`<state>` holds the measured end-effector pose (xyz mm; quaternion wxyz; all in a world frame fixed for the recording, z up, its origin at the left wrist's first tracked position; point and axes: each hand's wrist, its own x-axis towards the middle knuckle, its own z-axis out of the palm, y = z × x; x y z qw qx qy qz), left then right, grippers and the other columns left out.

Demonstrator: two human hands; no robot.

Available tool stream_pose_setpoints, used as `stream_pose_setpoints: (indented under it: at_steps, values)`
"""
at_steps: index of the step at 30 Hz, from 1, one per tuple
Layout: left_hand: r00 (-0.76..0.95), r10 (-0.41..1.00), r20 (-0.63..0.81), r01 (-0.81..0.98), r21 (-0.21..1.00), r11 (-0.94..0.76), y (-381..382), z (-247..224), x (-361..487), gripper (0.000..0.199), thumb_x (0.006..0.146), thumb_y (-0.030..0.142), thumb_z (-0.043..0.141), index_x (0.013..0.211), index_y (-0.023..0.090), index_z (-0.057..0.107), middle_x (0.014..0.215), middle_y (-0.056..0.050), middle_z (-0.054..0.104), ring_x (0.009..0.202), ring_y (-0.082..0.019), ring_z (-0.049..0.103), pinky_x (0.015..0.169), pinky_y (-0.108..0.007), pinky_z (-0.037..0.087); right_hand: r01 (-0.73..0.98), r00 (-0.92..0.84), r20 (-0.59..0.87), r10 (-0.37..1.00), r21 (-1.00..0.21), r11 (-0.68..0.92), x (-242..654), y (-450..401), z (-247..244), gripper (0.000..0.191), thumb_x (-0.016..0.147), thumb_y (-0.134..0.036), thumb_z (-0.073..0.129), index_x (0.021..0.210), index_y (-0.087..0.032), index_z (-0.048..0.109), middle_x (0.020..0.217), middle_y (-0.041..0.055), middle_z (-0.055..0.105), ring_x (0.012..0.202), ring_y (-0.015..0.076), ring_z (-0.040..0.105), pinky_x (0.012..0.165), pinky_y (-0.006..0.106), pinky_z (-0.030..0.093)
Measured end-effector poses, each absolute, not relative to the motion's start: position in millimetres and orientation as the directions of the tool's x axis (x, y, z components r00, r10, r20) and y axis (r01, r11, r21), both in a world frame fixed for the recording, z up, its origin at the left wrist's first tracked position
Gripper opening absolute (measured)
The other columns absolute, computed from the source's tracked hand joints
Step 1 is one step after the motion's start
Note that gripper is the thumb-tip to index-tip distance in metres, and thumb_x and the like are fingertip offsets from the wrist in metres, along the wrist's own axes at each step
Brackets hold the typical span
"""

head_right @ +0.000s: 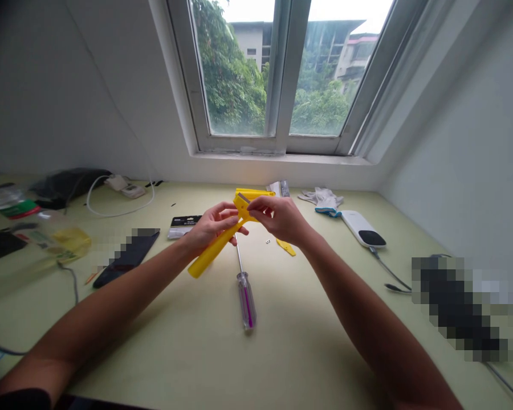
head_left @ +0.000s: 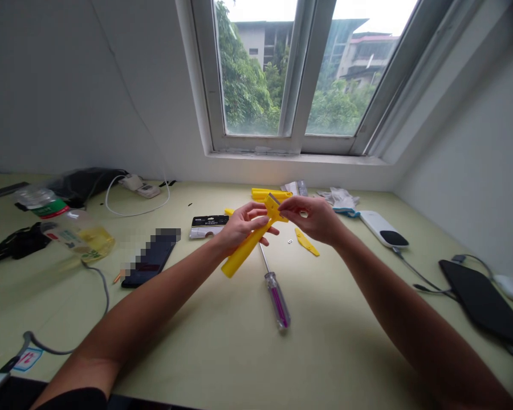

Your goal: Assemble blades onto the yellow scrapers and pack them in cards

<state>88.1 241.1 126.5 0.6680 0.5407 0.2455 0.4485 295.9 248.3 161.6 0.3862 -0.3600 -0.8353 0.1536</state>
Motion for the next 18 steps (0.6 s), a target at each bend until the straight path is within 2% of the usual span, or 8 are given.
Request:
stream_pose_setpoints:
  at_steps: [4,8,14,18]
  values:
    - [0.500,0.854,0.142,-0.321,0.947,0.030,239,127,90,0.042,0.075,0.035,0.075,0.106,0.016,0.054,0.116,-0.014,0.059,0.079,-0.026,0.072,0.054,-0.032,0.059,0.476,-0.436,0.587,0.682,-0.492,0.729,294,247,158,0.010,0.086,-0.029,0.062,0.084,-0.022,0.069,0.079,0.0024,0.066,0.067,0.0153,0.057,0.065,0.031,0.046]
    - [0.513,0.850,0.124,-0.307,0.950,0.047,237,126,91,0.044,0.074,0.037,0.076,0.106,0.017,0.054,0.112,-0.013,0.061,0.081,-0.026,0.072,0.055,-0.032,0.059,0.414,-0.375,0.617,0.692,-0.557,0.720,290,248,154,0.013,0.086,-0.033,0.063,0.084,-0.023,0.070,0.088,0.0054,0.061,0.075,0.0173,0.055,0.068,0.033,0.046]
    - [0.529,0.840,0.119,-0.302,0.952,0.055,235,127,92,0.041,0.074,0.036,0.076,0.104,0.017,0.055,0.109,-0.012,0.062,0.080,-0.026,0.072,0.054,-0.032,0.059,0.355,-0.355,0.587,0.727,-0.635,0.686,289,250,150,0.016,0.084,-0.039,0.066,0.081,-0.023,0.069,0.084,0.0042,0.056,0.077,0.0183,0.051,0.072,0.035,0.044]
    - [0.524,0.843,0.119,-0.283,0.958,0.040,236,125,92,0.040,0.074,0.035,0.076,0.104,0.017,0.056,0.110,-0.011,0.061,0.078,-0.025,0.072,0.052,-0.031,0.058,0.359,-0.323,0.594,0.737,-0.644,0.676,288,252,143,0.015,0.082,-0.034,0.068,0.083,-0.022,0.060,0.082,0.0016,0.054,0.077,0.0172,0.050,0.072,0.033,0.042]
